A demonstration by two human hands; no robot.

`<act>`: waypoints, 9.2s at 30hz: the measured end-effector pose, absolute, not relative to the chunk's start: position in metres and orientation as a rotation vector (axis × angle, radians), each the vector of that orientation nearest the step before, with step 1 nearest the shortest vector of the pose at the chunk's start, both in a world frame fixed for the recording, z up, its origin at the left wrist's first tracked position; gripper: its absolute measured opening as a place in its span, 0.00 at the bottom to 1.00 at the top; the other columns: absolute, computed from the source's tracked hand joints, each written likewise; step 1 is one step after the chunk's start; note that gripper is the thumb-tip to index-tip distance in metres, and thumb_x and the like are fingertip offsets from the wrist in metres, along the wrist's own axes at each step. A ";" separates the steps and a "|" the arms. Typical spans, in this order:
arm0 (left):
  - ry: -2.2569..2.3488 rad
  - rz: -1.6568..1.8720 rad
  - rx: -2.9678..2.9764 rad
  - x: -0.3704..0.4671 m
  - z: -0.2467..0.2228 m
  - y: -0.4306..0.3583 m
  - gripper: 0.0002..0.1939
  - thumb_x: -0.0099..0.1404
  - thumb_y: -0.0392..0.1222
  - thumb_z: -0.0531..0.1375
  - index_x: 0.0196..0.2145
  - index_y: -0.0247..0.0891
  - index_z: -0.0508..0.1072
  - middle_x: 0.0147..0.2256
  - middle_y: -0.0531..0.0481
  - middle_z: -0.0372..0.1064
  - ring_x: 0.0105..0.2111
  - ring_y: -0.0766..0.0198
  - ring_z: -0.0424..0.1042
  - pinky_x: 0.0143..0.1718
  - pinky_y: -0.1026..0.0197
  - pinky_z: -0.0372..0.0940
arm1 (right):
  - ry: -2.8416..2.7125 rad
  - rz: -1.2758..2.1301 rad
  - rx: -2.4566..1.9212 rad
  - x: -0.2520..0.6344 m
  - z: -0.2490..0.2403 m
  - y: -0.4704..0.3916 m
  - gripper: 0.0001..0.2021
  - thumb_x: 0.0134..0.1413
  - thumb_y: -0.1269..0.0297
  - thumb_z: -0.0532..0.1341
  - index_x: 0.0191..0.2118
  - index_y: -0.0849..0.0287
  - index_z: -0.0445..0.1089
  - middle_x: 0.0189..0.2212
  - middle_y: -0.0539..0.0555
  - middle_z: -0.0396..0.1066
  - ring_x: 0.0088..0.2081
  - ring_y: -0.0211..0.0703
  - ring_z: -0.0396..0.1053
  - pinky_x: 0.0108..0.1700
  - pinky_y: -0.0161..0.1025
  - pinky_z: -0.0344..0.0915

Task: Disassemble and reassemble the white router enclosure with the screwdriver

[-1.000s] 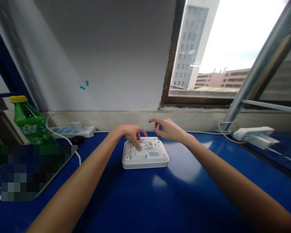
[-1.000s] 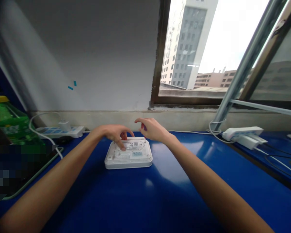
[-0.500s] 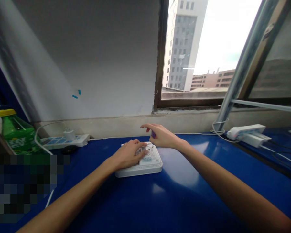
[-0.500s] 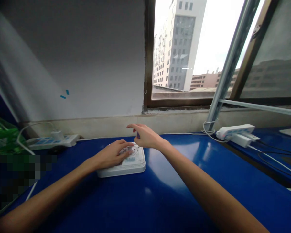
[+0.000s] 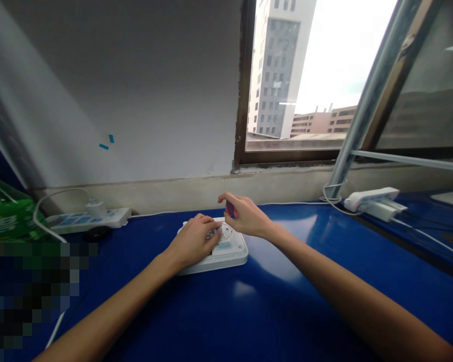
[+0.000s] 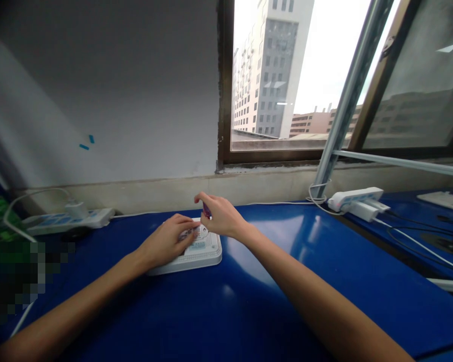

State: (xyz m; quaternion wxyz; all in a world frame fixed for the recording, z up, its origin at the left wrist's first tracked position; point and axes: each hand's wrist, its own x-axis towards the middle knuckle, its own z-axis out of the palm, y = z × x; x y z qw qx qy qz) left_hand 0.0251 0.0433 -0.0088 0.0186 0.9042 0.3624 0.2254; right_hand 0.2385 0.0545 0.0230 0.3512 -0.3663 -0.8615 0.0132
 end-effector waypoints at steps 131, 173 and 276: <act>0.820 0.170 2.966 0.158 0.009 0.084 0.11 0.58 0.33 0.62 0.37 0.40 0.83 0.37 0.47 0.80 0.39 0.55 0.77 0.42 0.58 0.68 | -1.911 0.266 -1.125 0.386 0.041 0.024 0.27 0.50 0.73 0.64 0.57 0.54 0.65 0.32 0.48 0.75 0.32 0.40 0.73 0.35 0.35 0.71; 1.075 -0.131 2.699 0.044 0.049 0.041 0.48 0.52 0.67 0.68 0.65 0.46 0.64 0.68 0.40 0.57 0.62 0.37 0.63 0.59 0.44 0.61 | -2.114 0.245 -1.155 0.249 0.011 -0.013 0.28 0.58 0.66 0.66 0.60 0.50 0.54 0.27 0.45 0.69 0.27 0.43 0.70 0.31 0.38 0.64; 1.163 0.521 3.068 0.013 -0.026 -0.008 0.39 0.68 0.63 0.58 0.67 0.35 0.61 0.66 0.36 0.59 0.65 0.43 0.60 0.64 0.40 0.57 | -2.220 0.157 -0.950 0.252 0.036 -0.024 0.18 0.56 0.75 0.61 0.51 0.56 0.66 0.43 0.53 0.75 0.34 0.38 0.70 0.39 0.36 0.64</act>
